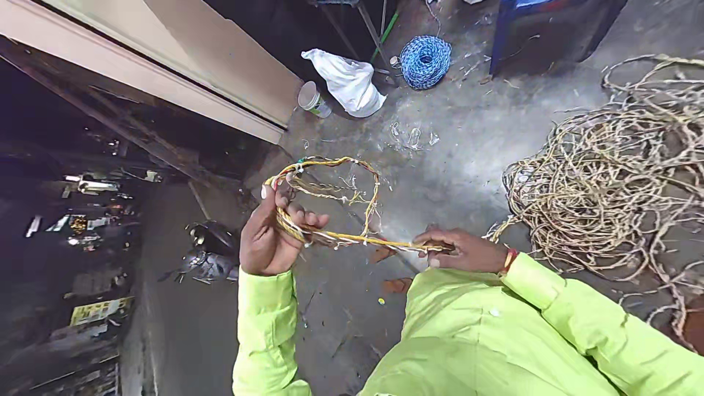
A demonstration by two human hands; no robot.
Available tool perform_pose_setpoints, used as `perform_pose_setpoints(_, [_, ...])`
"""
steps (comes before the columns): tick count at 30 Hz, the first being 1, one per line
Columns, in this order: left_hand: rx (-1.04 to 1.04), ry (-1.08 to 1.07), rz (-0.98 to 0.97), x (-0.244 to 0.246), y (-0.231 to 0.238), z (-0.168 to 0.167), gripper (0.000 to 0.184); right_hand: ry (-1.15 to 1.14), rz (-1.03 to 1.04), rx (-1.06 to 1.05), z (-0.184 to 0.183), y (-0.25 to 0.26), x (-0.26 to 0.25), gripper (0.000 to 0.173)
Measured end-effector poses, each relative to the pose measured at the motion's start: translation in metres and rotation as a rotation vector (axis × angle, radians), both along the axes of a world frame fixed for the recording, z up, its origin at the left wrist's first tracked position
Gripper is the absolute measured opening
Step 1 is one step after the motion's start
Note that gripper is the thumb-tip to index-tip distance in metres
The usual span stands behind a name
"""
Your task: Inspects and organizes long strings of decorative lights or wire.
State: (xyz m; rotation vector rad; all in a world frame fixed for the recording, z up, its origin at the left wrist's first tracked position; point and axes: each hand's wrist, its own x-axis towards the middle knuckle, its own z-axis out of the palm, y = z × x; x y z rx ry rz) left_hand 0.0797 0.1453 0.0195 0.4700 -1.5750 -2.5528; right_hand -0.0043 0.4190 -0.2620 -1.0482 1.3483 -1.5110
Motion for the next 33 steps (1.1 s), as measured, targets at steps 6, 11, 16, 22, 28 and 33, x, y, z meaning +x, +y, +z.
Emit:
perform_pose_setpoints(6, [0.111, -0.027, -0.163, 0.003, -0.006, -0.005, 0.041, -0.214, -0.088, 0.12, 0.031, -0.007, -0.008, 0.042])
perform_pose_setpoints(11, [0.17, -0.072, -0.318, 0.004, -0.002, -0.019, 0.041, 0.212, -0.366, -0.022, 0.085, -0.064, -0.016, 0.033])
perform_pose_setpoints(16, [0.224, -0.101, -0.326, 0.008, 0.007, -0.038, 0.042, 0.199, -0.451, -0.107, 0.137, -0.1, -0.015, 0.026])
perform_pose_setpoints(22, [0.109, -0.155, -0.056, 0.013, 0.011, -0.061, 0.045, 0.089, -0.055, -0.045, 0.131, -0.043, 0.012, 0.047])
perform_pose_setpoints(28, [-0.276, -0.48, -0.021, 0.011, 0.005, -0.074, 0.059, -0.026, -0.611, 0.002, 0.146, -0.003, -0.02, 0.025])
perform_pose_setpoints(33, [-0.315, -0.365, 0.088, 0.029, -0.043, -0.074, 0.055, -0.017, -0.8, 0.119, 0.145, 0.044, -0.076, 0.018])
